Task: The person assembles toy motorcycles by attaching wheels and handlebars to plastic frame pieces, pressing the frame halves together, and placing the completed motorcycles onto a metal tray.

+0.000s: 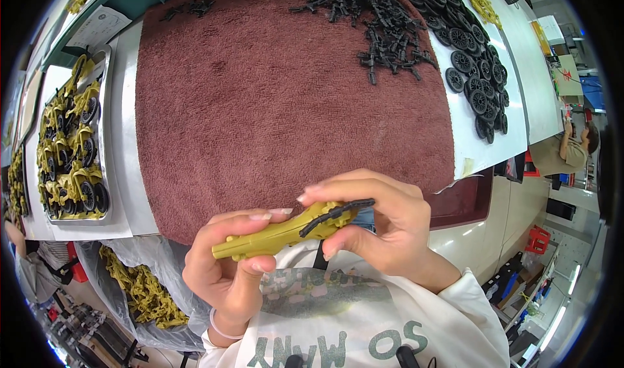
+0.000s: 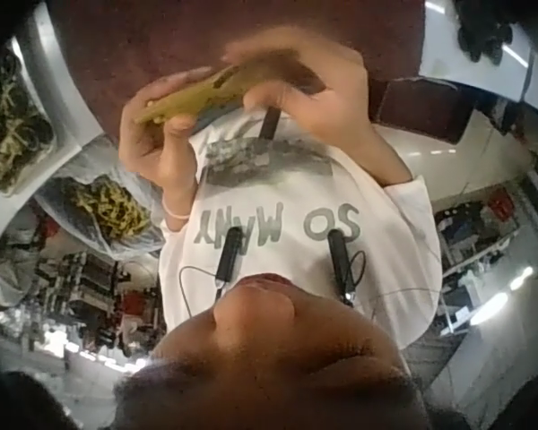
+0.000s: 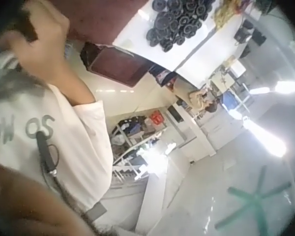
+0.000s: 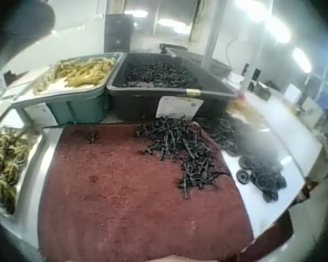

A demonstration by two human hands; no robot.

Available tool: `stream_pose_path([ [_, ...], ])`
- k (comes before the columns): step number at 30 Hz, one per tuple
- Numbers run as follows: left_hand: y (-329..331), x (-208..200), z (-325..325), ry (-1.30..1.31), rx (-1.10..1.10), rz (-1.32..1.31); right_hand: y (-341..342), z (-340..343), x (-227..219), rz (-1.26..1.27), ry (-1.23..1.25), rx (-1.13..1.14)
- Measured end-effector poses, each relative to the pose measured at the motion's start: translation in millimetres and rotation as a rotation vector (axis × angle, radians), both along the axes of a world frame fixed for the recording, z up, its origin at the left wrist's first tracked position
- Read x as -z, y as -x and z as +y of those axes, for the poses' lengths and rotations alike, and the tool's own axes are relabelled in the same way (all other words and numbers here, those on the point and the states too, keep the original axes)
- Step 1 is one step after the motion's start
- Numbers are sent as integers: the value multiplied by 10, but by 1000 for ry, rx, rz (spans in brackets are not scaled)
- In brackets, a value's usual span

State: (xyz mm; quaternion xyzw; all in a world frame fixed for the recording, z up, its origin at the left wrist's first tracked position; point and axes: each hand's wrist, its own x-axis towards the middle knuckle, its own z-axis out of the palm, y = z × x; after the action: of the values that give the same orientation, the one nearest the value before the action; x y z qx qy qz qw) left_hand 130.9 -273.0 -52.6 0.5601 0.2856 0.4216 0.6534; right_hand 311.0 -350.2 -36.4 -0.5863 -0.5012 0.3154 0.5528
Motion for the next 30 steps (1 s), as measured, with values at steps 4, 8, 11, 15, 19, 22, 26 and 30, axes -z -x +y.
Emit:
stream_pose_path([
  [4,15,-36,-45,-51,-35,39,18,-44,-3,13,-39,-15],
  [8,8,-76,-43,-37,-41,32,68,-73,-31,26,-59,18],
  [11,34,-87,-24,-49,-12,-2,58,-73,-36,11,-121,14],
  [15,69,-181,29,44,60,10,-80,-73,-86,86,73,-67],
  [19,10,-358,64,246,95,116,-97,-79,-114,307,205,-178],
  [22,32,-307,46,339,79,-49,-80,-63,-98,535,220,-187],
  [26,52,-47,-32,135,75,-121,-1,-110,9,739,193,-159],
  [30,62,3,-49,-214,42,93,42,-110,193,769,61,-255],
])
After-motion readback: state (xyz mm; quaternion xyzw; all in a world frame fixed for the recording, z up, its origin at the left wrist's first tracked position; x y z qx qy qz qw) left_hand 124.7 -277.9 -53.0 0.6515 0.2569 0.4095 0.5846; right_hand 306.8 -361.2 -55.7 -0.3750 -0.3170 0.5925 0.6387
